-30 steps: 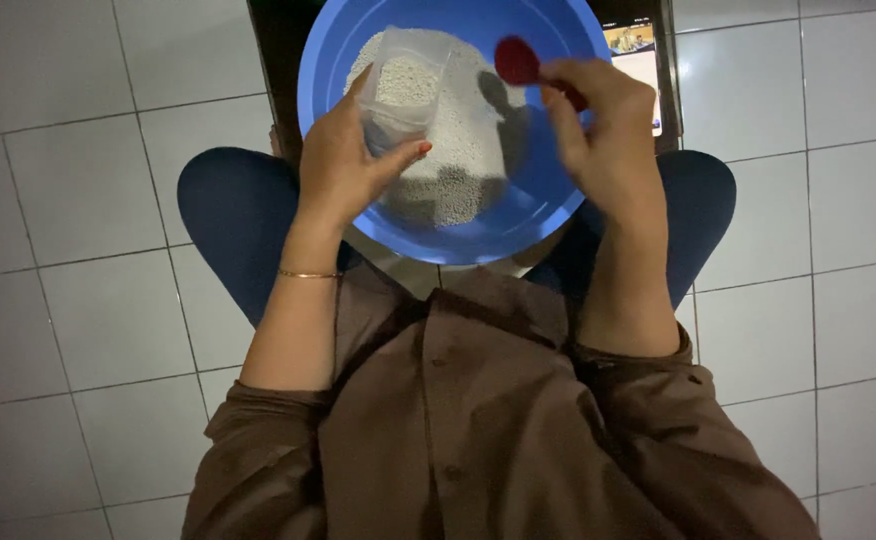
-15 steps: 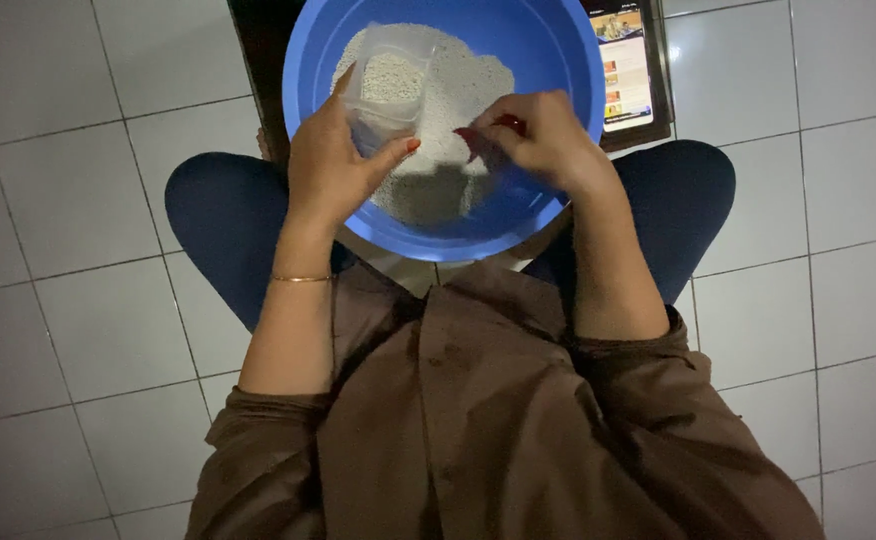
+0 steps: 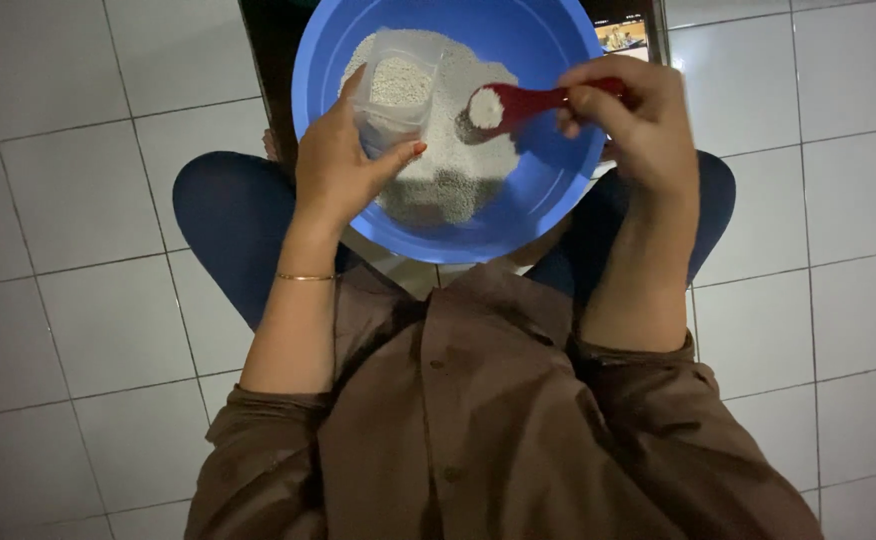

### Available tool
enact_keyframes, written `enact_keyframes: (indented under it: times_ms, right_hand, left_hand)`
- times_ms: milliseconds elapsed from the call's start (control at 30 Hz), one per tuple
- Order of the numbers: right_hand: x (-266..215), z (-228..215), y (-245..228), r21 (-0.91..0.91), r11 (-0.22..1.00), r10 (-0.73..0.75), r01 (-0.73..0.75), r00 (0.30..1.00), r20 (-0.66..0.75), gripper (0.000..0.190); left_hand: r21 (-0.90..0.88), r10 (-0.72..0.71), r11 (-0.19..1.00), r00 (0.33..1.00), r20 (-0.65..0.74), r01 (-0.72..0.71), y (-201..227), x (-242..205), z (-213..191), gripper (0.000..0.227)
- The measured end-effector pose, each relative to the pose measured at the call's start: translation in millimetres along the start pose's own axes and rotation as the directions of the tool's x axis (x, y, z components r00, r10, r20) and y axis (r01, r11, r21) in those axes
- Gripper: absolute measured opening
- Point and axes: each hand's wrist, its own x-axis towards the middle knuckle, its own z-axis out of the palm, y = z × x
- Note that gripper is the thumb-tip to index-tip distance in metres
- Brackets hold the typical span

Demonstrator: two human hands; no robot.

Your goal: Filling small plastic blocks with white granular material using a red scoop.

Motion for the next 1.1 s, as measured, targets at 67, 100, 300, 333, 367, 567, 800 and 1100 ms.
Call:
enact_keyframes:
  times_ms: [67, 100, 300, 333, 367, 567, 800, 1100]
  right_hand:
    - [-5.0, 1.6, -11.6, 0.055, 0.998, -0.016, 0.025, 0.987, -0.160, 0.015]
    - [-5.4, 1.6, -14.2, 0.055, 0.998, -0.018, 0.027, 0.988, -0.155, 0.015]
    - [0.0, 10.1, -40.7, -0.018, 0.954, -0.297, 0.299, 0.934, -0.199, 0.016]
    - [2.1, 16.0, -47.5, -0.015, 0.943, -0.328, 0.332, 0.921, -0.213, 0.015]
    - [4.0, 22.2, -54.2, -0.012, 0.931, -0.357, 0.364, 0.906, -0.227, 0.014]
    - [12.8, 49.0, -72.8, -0.443, 0.775, -0.493, 0.451, 0.870, 0.024, 0.017]
    - [-2.8, 40.6, -69.7, -0.525, 0.756, -0.533, 0.392, 0.834, -0.145, 0.014]
    - [12.9, 22.0, 39.8, -0.451, 0.877, -0.268, 0.165, 0.947, -0.175, 0.018]
  left_hand:
    - [0.003, 0.025, 1.000, 0.999, -0.024, -0.025, -2.5, -0.7, 0.3, 0.089]
    - [0.003, 0.022, 1.000, 0.999, -0.028, -0.022, -4.9, -1.3, 1.6, 0.089]
    - [0.013, 0.047, 0.999, 0.999, -0.020, -0.047, -5.8, 2.2, 1.5, 0.086]
    - [0.007, 0.001, 1.000, 1.000, -0.010, -0.001, -4.1, 2.8, 1.2, 0.087]
    - [0.001, -0.045, 0.999, 0.999, 0.002, 0.045, -2.5, 3.0, 0.8, 0.089]
    - [-0.012, 0.074, 0.997, 0.996, -0.045, -0.074, -8.0, 1.5, 3.5, 0.084]
    - [0.033, 0.033, 0.999, 0.999, 0.022, -0.033, -7.4, 0.2, 2.1, 0.088]
    - [0.011, -0.010, 1.000, 1.000, 0.019, 0.010, 8.0, 0.1, -4.3, 0.088]
